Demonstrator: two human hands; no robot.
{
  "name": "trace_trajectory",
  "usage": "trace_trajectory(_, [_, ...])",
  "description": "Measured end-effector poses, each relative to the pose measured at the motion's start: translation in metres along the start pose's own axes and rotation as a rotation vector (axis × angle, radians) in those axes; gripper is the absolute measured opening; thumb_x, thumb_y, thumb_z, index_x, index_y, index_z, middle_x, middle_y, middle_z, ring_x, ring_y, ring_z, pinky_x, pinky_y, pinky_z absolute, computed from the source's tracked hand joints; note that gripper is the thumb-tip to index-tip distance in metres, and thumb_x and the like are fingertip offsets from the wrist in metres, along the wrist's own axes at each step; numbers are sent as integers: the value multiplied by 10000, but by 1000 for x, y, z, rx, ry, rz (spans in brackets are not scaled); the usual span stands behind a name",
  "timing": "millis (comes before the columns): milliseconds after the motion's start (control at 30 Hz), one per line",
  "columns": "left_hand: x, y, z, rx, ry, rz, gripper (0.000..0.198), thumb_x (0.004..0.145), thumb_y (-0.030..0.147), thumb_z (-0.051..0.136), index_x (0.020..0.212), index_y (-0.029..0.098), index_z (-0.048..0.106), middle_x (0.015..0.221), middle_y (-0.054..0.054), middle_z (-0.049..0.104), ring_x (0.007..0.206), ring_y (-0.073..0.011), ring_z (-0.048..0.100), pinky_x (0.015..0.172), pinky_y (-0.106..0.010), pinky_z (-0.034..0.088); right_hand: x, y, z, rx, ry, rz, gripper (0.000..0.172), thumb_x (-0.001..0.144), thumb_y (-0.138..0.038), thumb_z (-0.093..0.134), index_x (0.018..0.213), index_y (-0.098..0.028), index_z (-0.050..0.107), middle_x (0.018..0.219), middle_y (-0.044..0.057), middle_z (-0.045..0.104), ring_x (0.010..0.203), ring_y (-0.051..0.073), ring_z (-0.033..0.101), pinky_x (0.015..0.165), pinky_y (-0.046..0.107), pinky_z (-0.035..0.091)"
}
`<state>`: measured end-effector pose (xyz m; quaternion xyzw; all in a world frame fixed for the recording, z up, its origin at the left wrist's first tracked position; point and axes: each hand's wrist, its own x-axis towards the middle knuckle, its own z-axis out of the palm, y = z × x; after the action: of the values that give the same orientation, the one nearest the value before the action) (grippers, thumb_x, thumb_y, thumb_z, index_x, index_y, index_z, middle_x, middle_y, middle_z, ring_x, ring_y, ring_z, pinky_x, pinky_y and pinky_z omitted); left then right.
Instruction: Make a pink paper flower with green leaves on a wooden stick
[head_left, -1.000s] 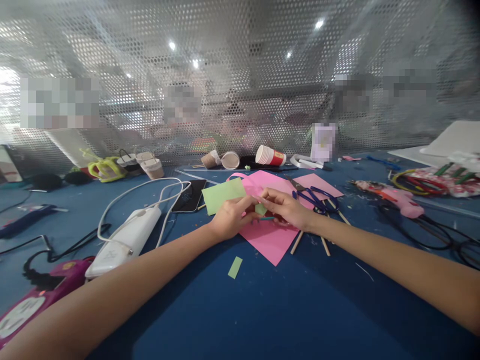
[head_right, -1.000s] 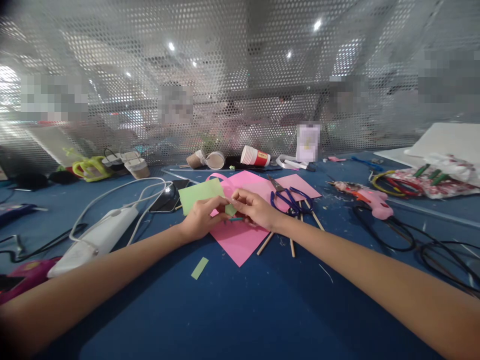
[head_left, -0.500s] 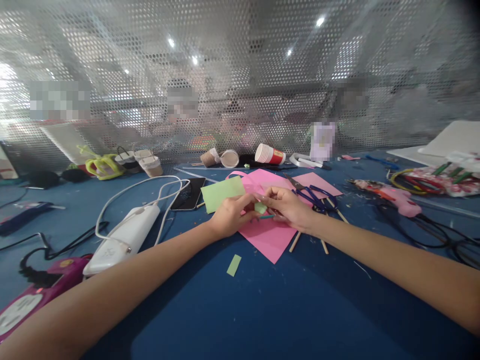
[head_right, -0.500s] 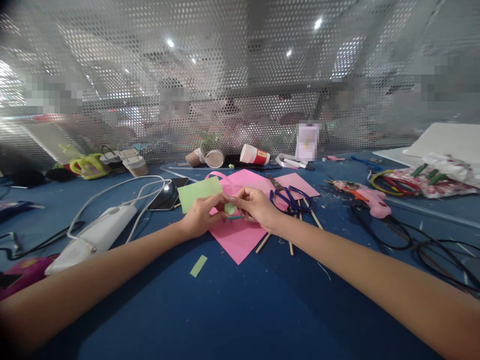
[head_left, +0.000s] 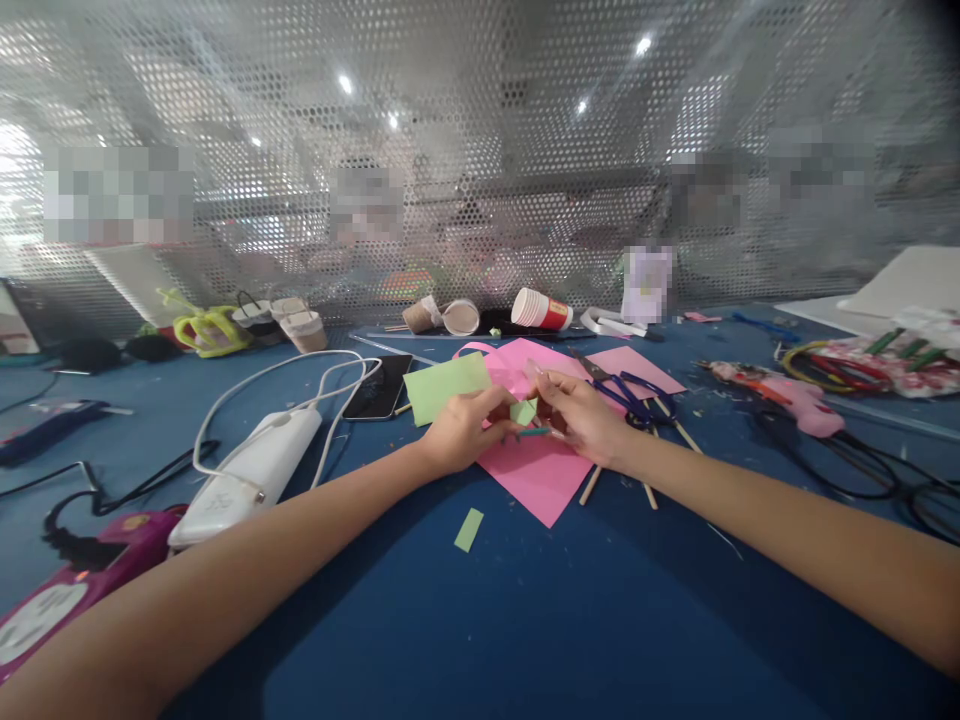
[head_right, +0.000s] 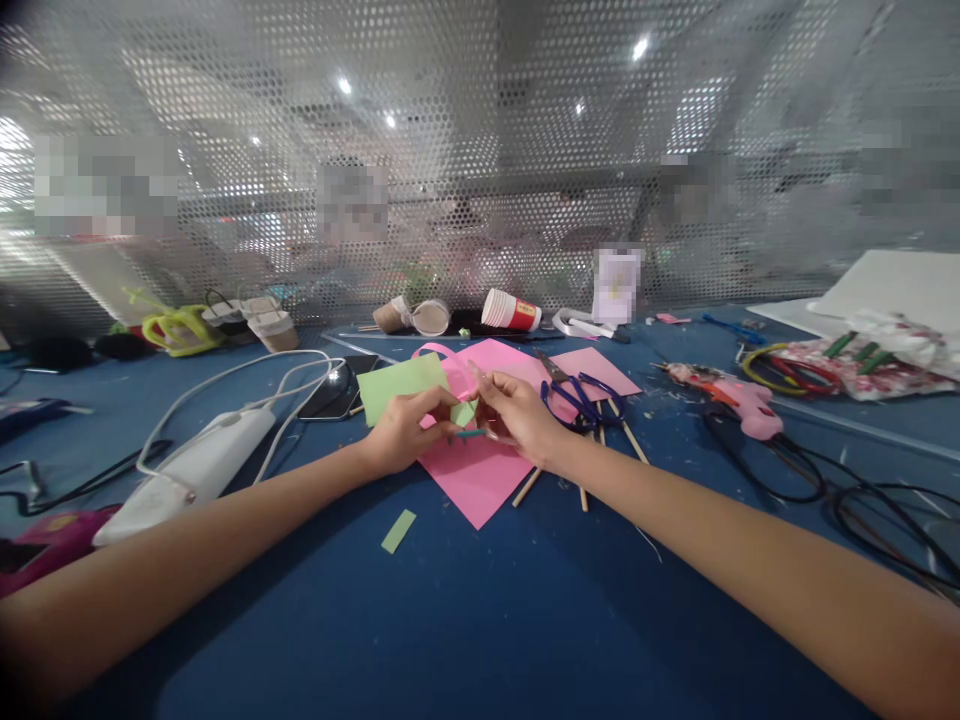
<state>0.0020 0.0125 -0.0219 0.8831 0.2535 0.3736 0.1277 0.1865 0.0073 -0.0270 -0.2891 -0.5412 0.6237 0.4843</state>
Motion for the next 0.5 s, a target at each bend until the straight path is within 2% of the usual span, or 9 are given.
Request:
trace_trajectory(167, [0, -1, -1, -12, 3, -25, 188, 847, 351, 575, 827, 176, 511, 634, 8, 626, 558, -113, 567, 567, -237, 456, -1, -1, 3, 84, -47, 24, 398, 691, -511, 732, 766, -181, 523, 588, -37, 563, 451, 88, 523, 337, 179, 389])
trace_trajectory(333, [0, -1, -2, -11, 35, -55, 227, 840, 385, 579, 824, 171, 505, 639, 9, 610, 571, -110, 559, 560, -233, 444, -2, -2, 3, 137, -105, -17, 396, 671, -501, 748, 744, -170, 542, 622, -29, 576, 505, 88, 552, 388, 188, 445])
trace_trajectory(500, [0, -2, -2, -57, 14, -60, 255, 839, 414, 571, 841, 167, 510, 635, 11, 603, 566, -105, 550, 560, -230, 447, -1, -2, 3, 88, -81, 16, 361, 658, -425, 784, 730, -173, 535, 592, -36, 597, 449, 83, 545, 390, 202, 451])
